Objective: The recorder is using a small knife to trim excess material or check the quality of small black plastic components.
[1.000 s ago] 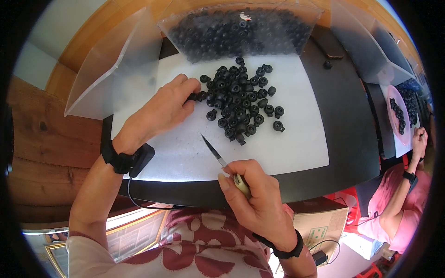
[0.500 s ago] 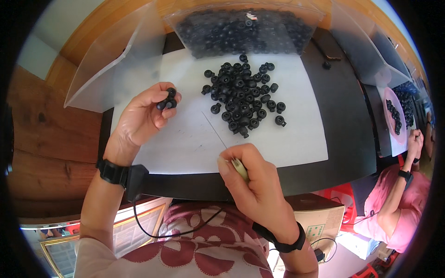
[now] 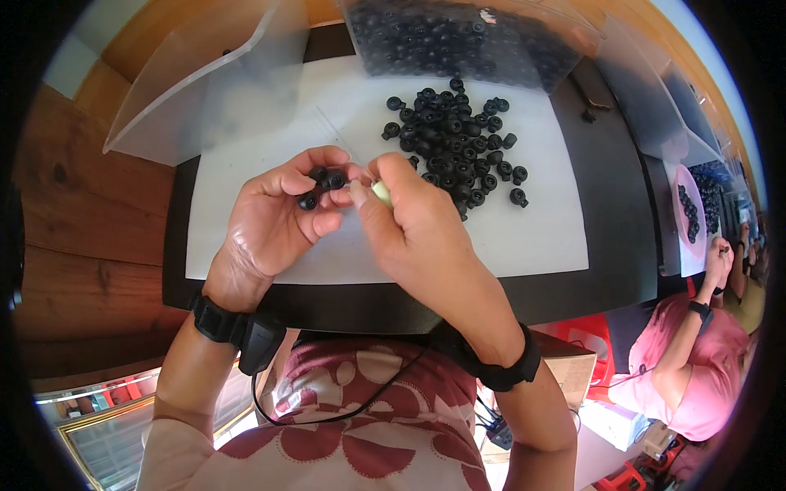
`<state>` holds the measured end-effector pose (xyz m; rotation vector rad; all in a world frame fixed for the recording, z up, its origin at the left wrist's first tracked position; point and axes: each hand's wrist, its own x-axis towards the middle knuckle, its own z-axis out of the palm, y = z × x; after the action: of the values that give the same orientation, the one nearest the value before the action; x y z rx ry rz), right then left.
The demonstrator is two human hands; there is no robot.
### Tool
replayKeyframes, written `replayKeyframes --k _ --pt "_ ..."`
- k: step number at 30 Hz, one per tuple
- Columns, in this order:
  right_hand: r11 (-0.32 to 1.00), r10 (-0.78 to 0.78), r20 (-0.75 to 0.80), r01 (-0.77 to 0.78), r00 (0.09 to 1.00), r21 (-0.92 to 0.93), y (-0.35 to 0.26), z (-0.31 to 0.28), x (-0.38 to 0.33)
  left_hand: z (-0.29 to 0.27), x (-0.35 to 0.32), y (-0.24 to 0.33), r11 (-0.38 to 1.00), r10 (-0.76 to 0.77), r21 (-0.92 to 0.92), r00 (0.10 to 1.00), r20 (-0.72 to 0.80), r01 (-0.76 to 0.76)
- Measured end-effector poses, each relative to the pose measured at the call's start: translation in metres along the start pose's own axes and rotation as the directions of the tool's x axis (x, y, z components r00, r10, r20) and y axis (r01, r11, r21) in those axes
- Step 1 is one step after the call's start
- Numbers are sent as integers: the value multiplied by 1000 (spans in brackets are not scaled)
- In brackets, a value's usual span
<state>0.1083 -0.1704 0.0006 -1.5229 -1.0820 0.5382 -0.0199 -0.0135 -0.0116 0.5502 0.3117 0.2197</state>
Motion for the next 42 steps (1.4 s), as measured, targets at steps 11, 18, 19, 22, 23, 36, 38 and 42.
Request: replayKeyframes --k 11,18,19,22,23,36,38,42 --pt "992 98 68 -91 993 -92 -16 4 6 -2 -9 -7 999 19 -43 998 62 -17" --pt "977 12 21 -7 1000 -214 -16 8 1 14 -12 -20 994 28 -104 998 64 -22" --pt "970 1 18 4 1000 -242 -17 7 1 16 -12 -22 992 31 -123 998 56 -24" --pt "950 -36 19 40 999 -310 -17 3 -1 19 -13 -26 996 27 -85 999 30 -24" --pt "945 -51 25 56 998 -322 -17 3 -3 18 -13 -27 996 21 -89 999 29 -18" --pt "961 22 -41 -32 999 -274 -26 -11 -4 15 -19 -35 999 31 43 997 -71 -28" --pt "952 73 -37 -81 997 -296 -28 -12 -2 19 -22 -34 995 30 99 998 -50 -25" --pt "976 184 -31 -186 982 -112 -41 -3 -4 27 -26 -33 991 36 133 999 -35 -31"
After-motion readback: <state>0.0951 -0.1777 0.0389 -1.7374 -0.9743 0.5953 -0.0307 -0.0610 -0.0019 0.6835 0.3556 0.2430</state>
